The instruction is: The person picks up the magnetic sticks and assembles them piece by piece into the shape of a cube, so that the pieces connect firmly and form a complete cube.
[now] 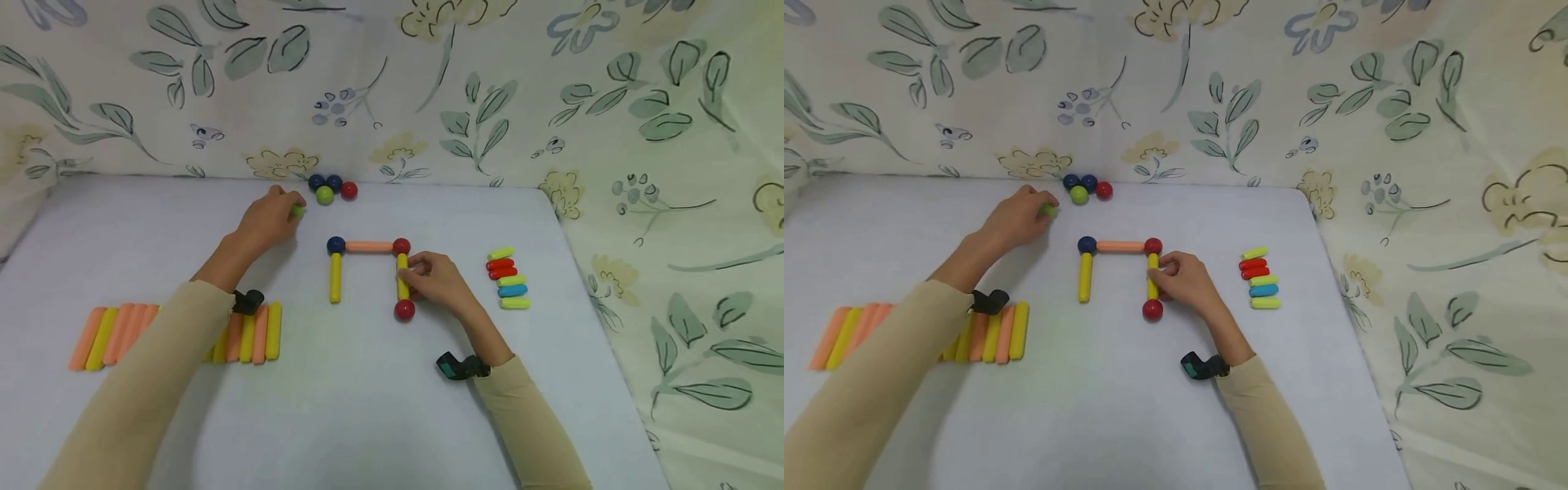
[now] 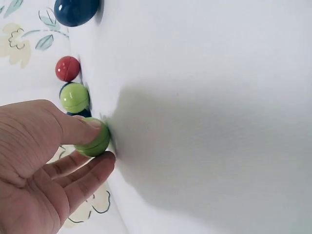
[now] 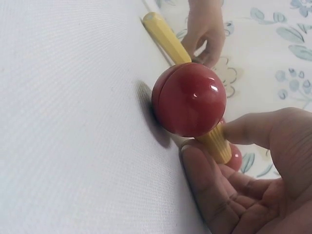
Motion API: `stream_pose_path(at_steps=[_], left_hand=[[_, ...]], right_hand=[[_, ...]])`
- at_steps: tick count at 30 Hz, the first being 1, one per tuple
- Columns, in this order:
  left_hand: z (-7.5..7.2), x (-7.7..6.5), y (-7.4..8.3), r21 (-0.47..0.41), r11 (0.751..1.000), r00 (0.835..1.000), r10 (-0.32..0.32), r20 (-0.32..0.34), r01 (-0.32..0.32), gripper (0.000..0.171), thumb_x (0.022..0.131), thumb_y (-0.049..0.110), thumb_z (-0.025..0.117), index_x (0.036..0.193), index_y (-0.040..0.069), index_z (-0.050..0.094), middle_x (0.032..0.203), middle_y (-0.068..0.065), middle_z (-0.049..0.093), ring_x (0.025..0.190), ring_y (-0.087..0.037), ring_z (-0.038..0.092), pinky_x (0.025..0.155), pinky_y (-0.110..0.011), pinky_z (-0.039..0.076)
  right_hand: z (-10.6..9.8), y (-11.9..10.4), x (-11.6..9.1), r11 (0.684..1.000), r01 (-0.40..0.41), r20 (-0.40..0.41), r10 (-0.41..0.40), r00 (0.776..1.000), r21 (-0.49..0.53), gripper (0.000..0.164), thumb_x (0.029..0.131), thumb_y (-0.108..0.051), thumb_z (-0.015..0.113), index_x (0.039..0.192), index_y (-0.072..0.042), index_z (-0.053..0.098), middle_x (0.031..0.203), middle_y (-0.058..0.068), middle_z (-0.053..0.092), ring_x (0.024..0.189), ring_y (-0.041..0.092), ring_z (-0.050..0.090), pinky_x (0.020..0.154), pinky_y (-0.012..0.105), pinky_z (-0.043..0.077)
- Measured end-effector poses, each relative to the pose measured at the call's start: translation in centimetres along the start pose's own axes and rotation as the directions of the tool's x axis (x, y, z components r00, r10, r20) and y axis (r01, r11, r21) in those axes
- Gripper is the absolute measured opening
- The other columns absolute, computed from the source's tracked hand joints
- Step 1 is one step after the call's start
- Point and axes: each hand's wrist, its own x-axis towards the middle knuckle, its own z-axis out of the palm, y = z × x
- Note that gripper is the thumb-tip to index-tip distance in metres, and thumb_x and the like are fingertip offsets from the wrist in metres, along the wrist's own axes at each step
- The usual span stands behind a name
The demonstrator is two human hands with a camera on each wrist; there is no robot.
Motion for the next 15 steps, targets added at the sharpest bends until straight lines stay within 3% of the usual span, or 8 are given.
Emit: stream_pose_path(at_steps=[4, 8, 13, 15], left_hand=[[0.2, -2.0, 0.8, 0.018, 0.999, 0.999, 0.041, 0.022, -0.041, 0.036, 0.103, 0.001, 0.06, 0.139, -0.001, 0.062, 0.134, -0.027, 0.063, 0.119, -0.043, 0.062, 0.104, -0.059, 0.051], [0.5, -5.6, 2.4, 0.008, 0.996, 0.995, 0.088, 0.046, -0.088, 0.04, 0.102, 0.005, 0.067, 0.142, 0.004, 0.062, 0.129, -0.019, 0.068, 0.115, -0.036, 0.065, 0.102, -0.056, 0.054], [1.3, -9.6, 4.6, -0.008, 0.992, 0.992, 0.126, -0.002, -0.126, 0.048, 0.1, 0.017, 0.075, 0.145, 0.008, 0.062, 0.131, -0.015, 0.066, 0.111, -0.032, 0.067, 0.096, -0.053, 0.058], [1.7, -10.7, 5.5, -0.012, 0.985, 0.984, 0.174, -0.024, -0.175, 0.048, 0.099, 0.019, 0.077, 0.143, 0.006, 0.064, 0.13, -0.014, 0.067, 0.112, -0.031, 0.068, 0.096, -0.052, 0.058]], right_hand=[[0.2, 0.3, 0.1, 1.0, -0.001, -0.001, 0.001, 1.0, -0.001, 0.042, 0.1, -0.029, 0.073, 0.131, -0.002, 0.063, 0.106, 0.015, 0.072, 0.075, 0.021, 0.073, 0.073, 0.03, 0.064], [0.3, 0.4, 0.2, 1.0, 0.007, 0.002, -0.007, 1.0, -0.011, 0.043, 0.1, -0.03, 0.073, 0.132, -0.002, 0.063, 0.106, 0.015, 0.072, 0.075, 0.021, 0.074, 0.073, 0.03, 0.064], [0.1, 0.3, 0.2, 1.0, 0.01, 0.001, -0.01, 1.0, -0.028, 0.042, 0.101, -0.029, 0.072, 0.132, -0.002, 0.063, 0.105, 0.014, 0.072, 0.075, 0.02, 0.074, 0.072, 0.03, 0.064], [0.0, 0.1, 0.2, 0.999, 0.008, 0.002, -0.008, 1.0, -0.031, 0.042, 0.101, -0.029, 0.072, 0.132, -0.002, 0.063, 0.106, 0.015, 0.072, 0.075, 0.02, 0.073, 0.072, 0.03, 0.064]])
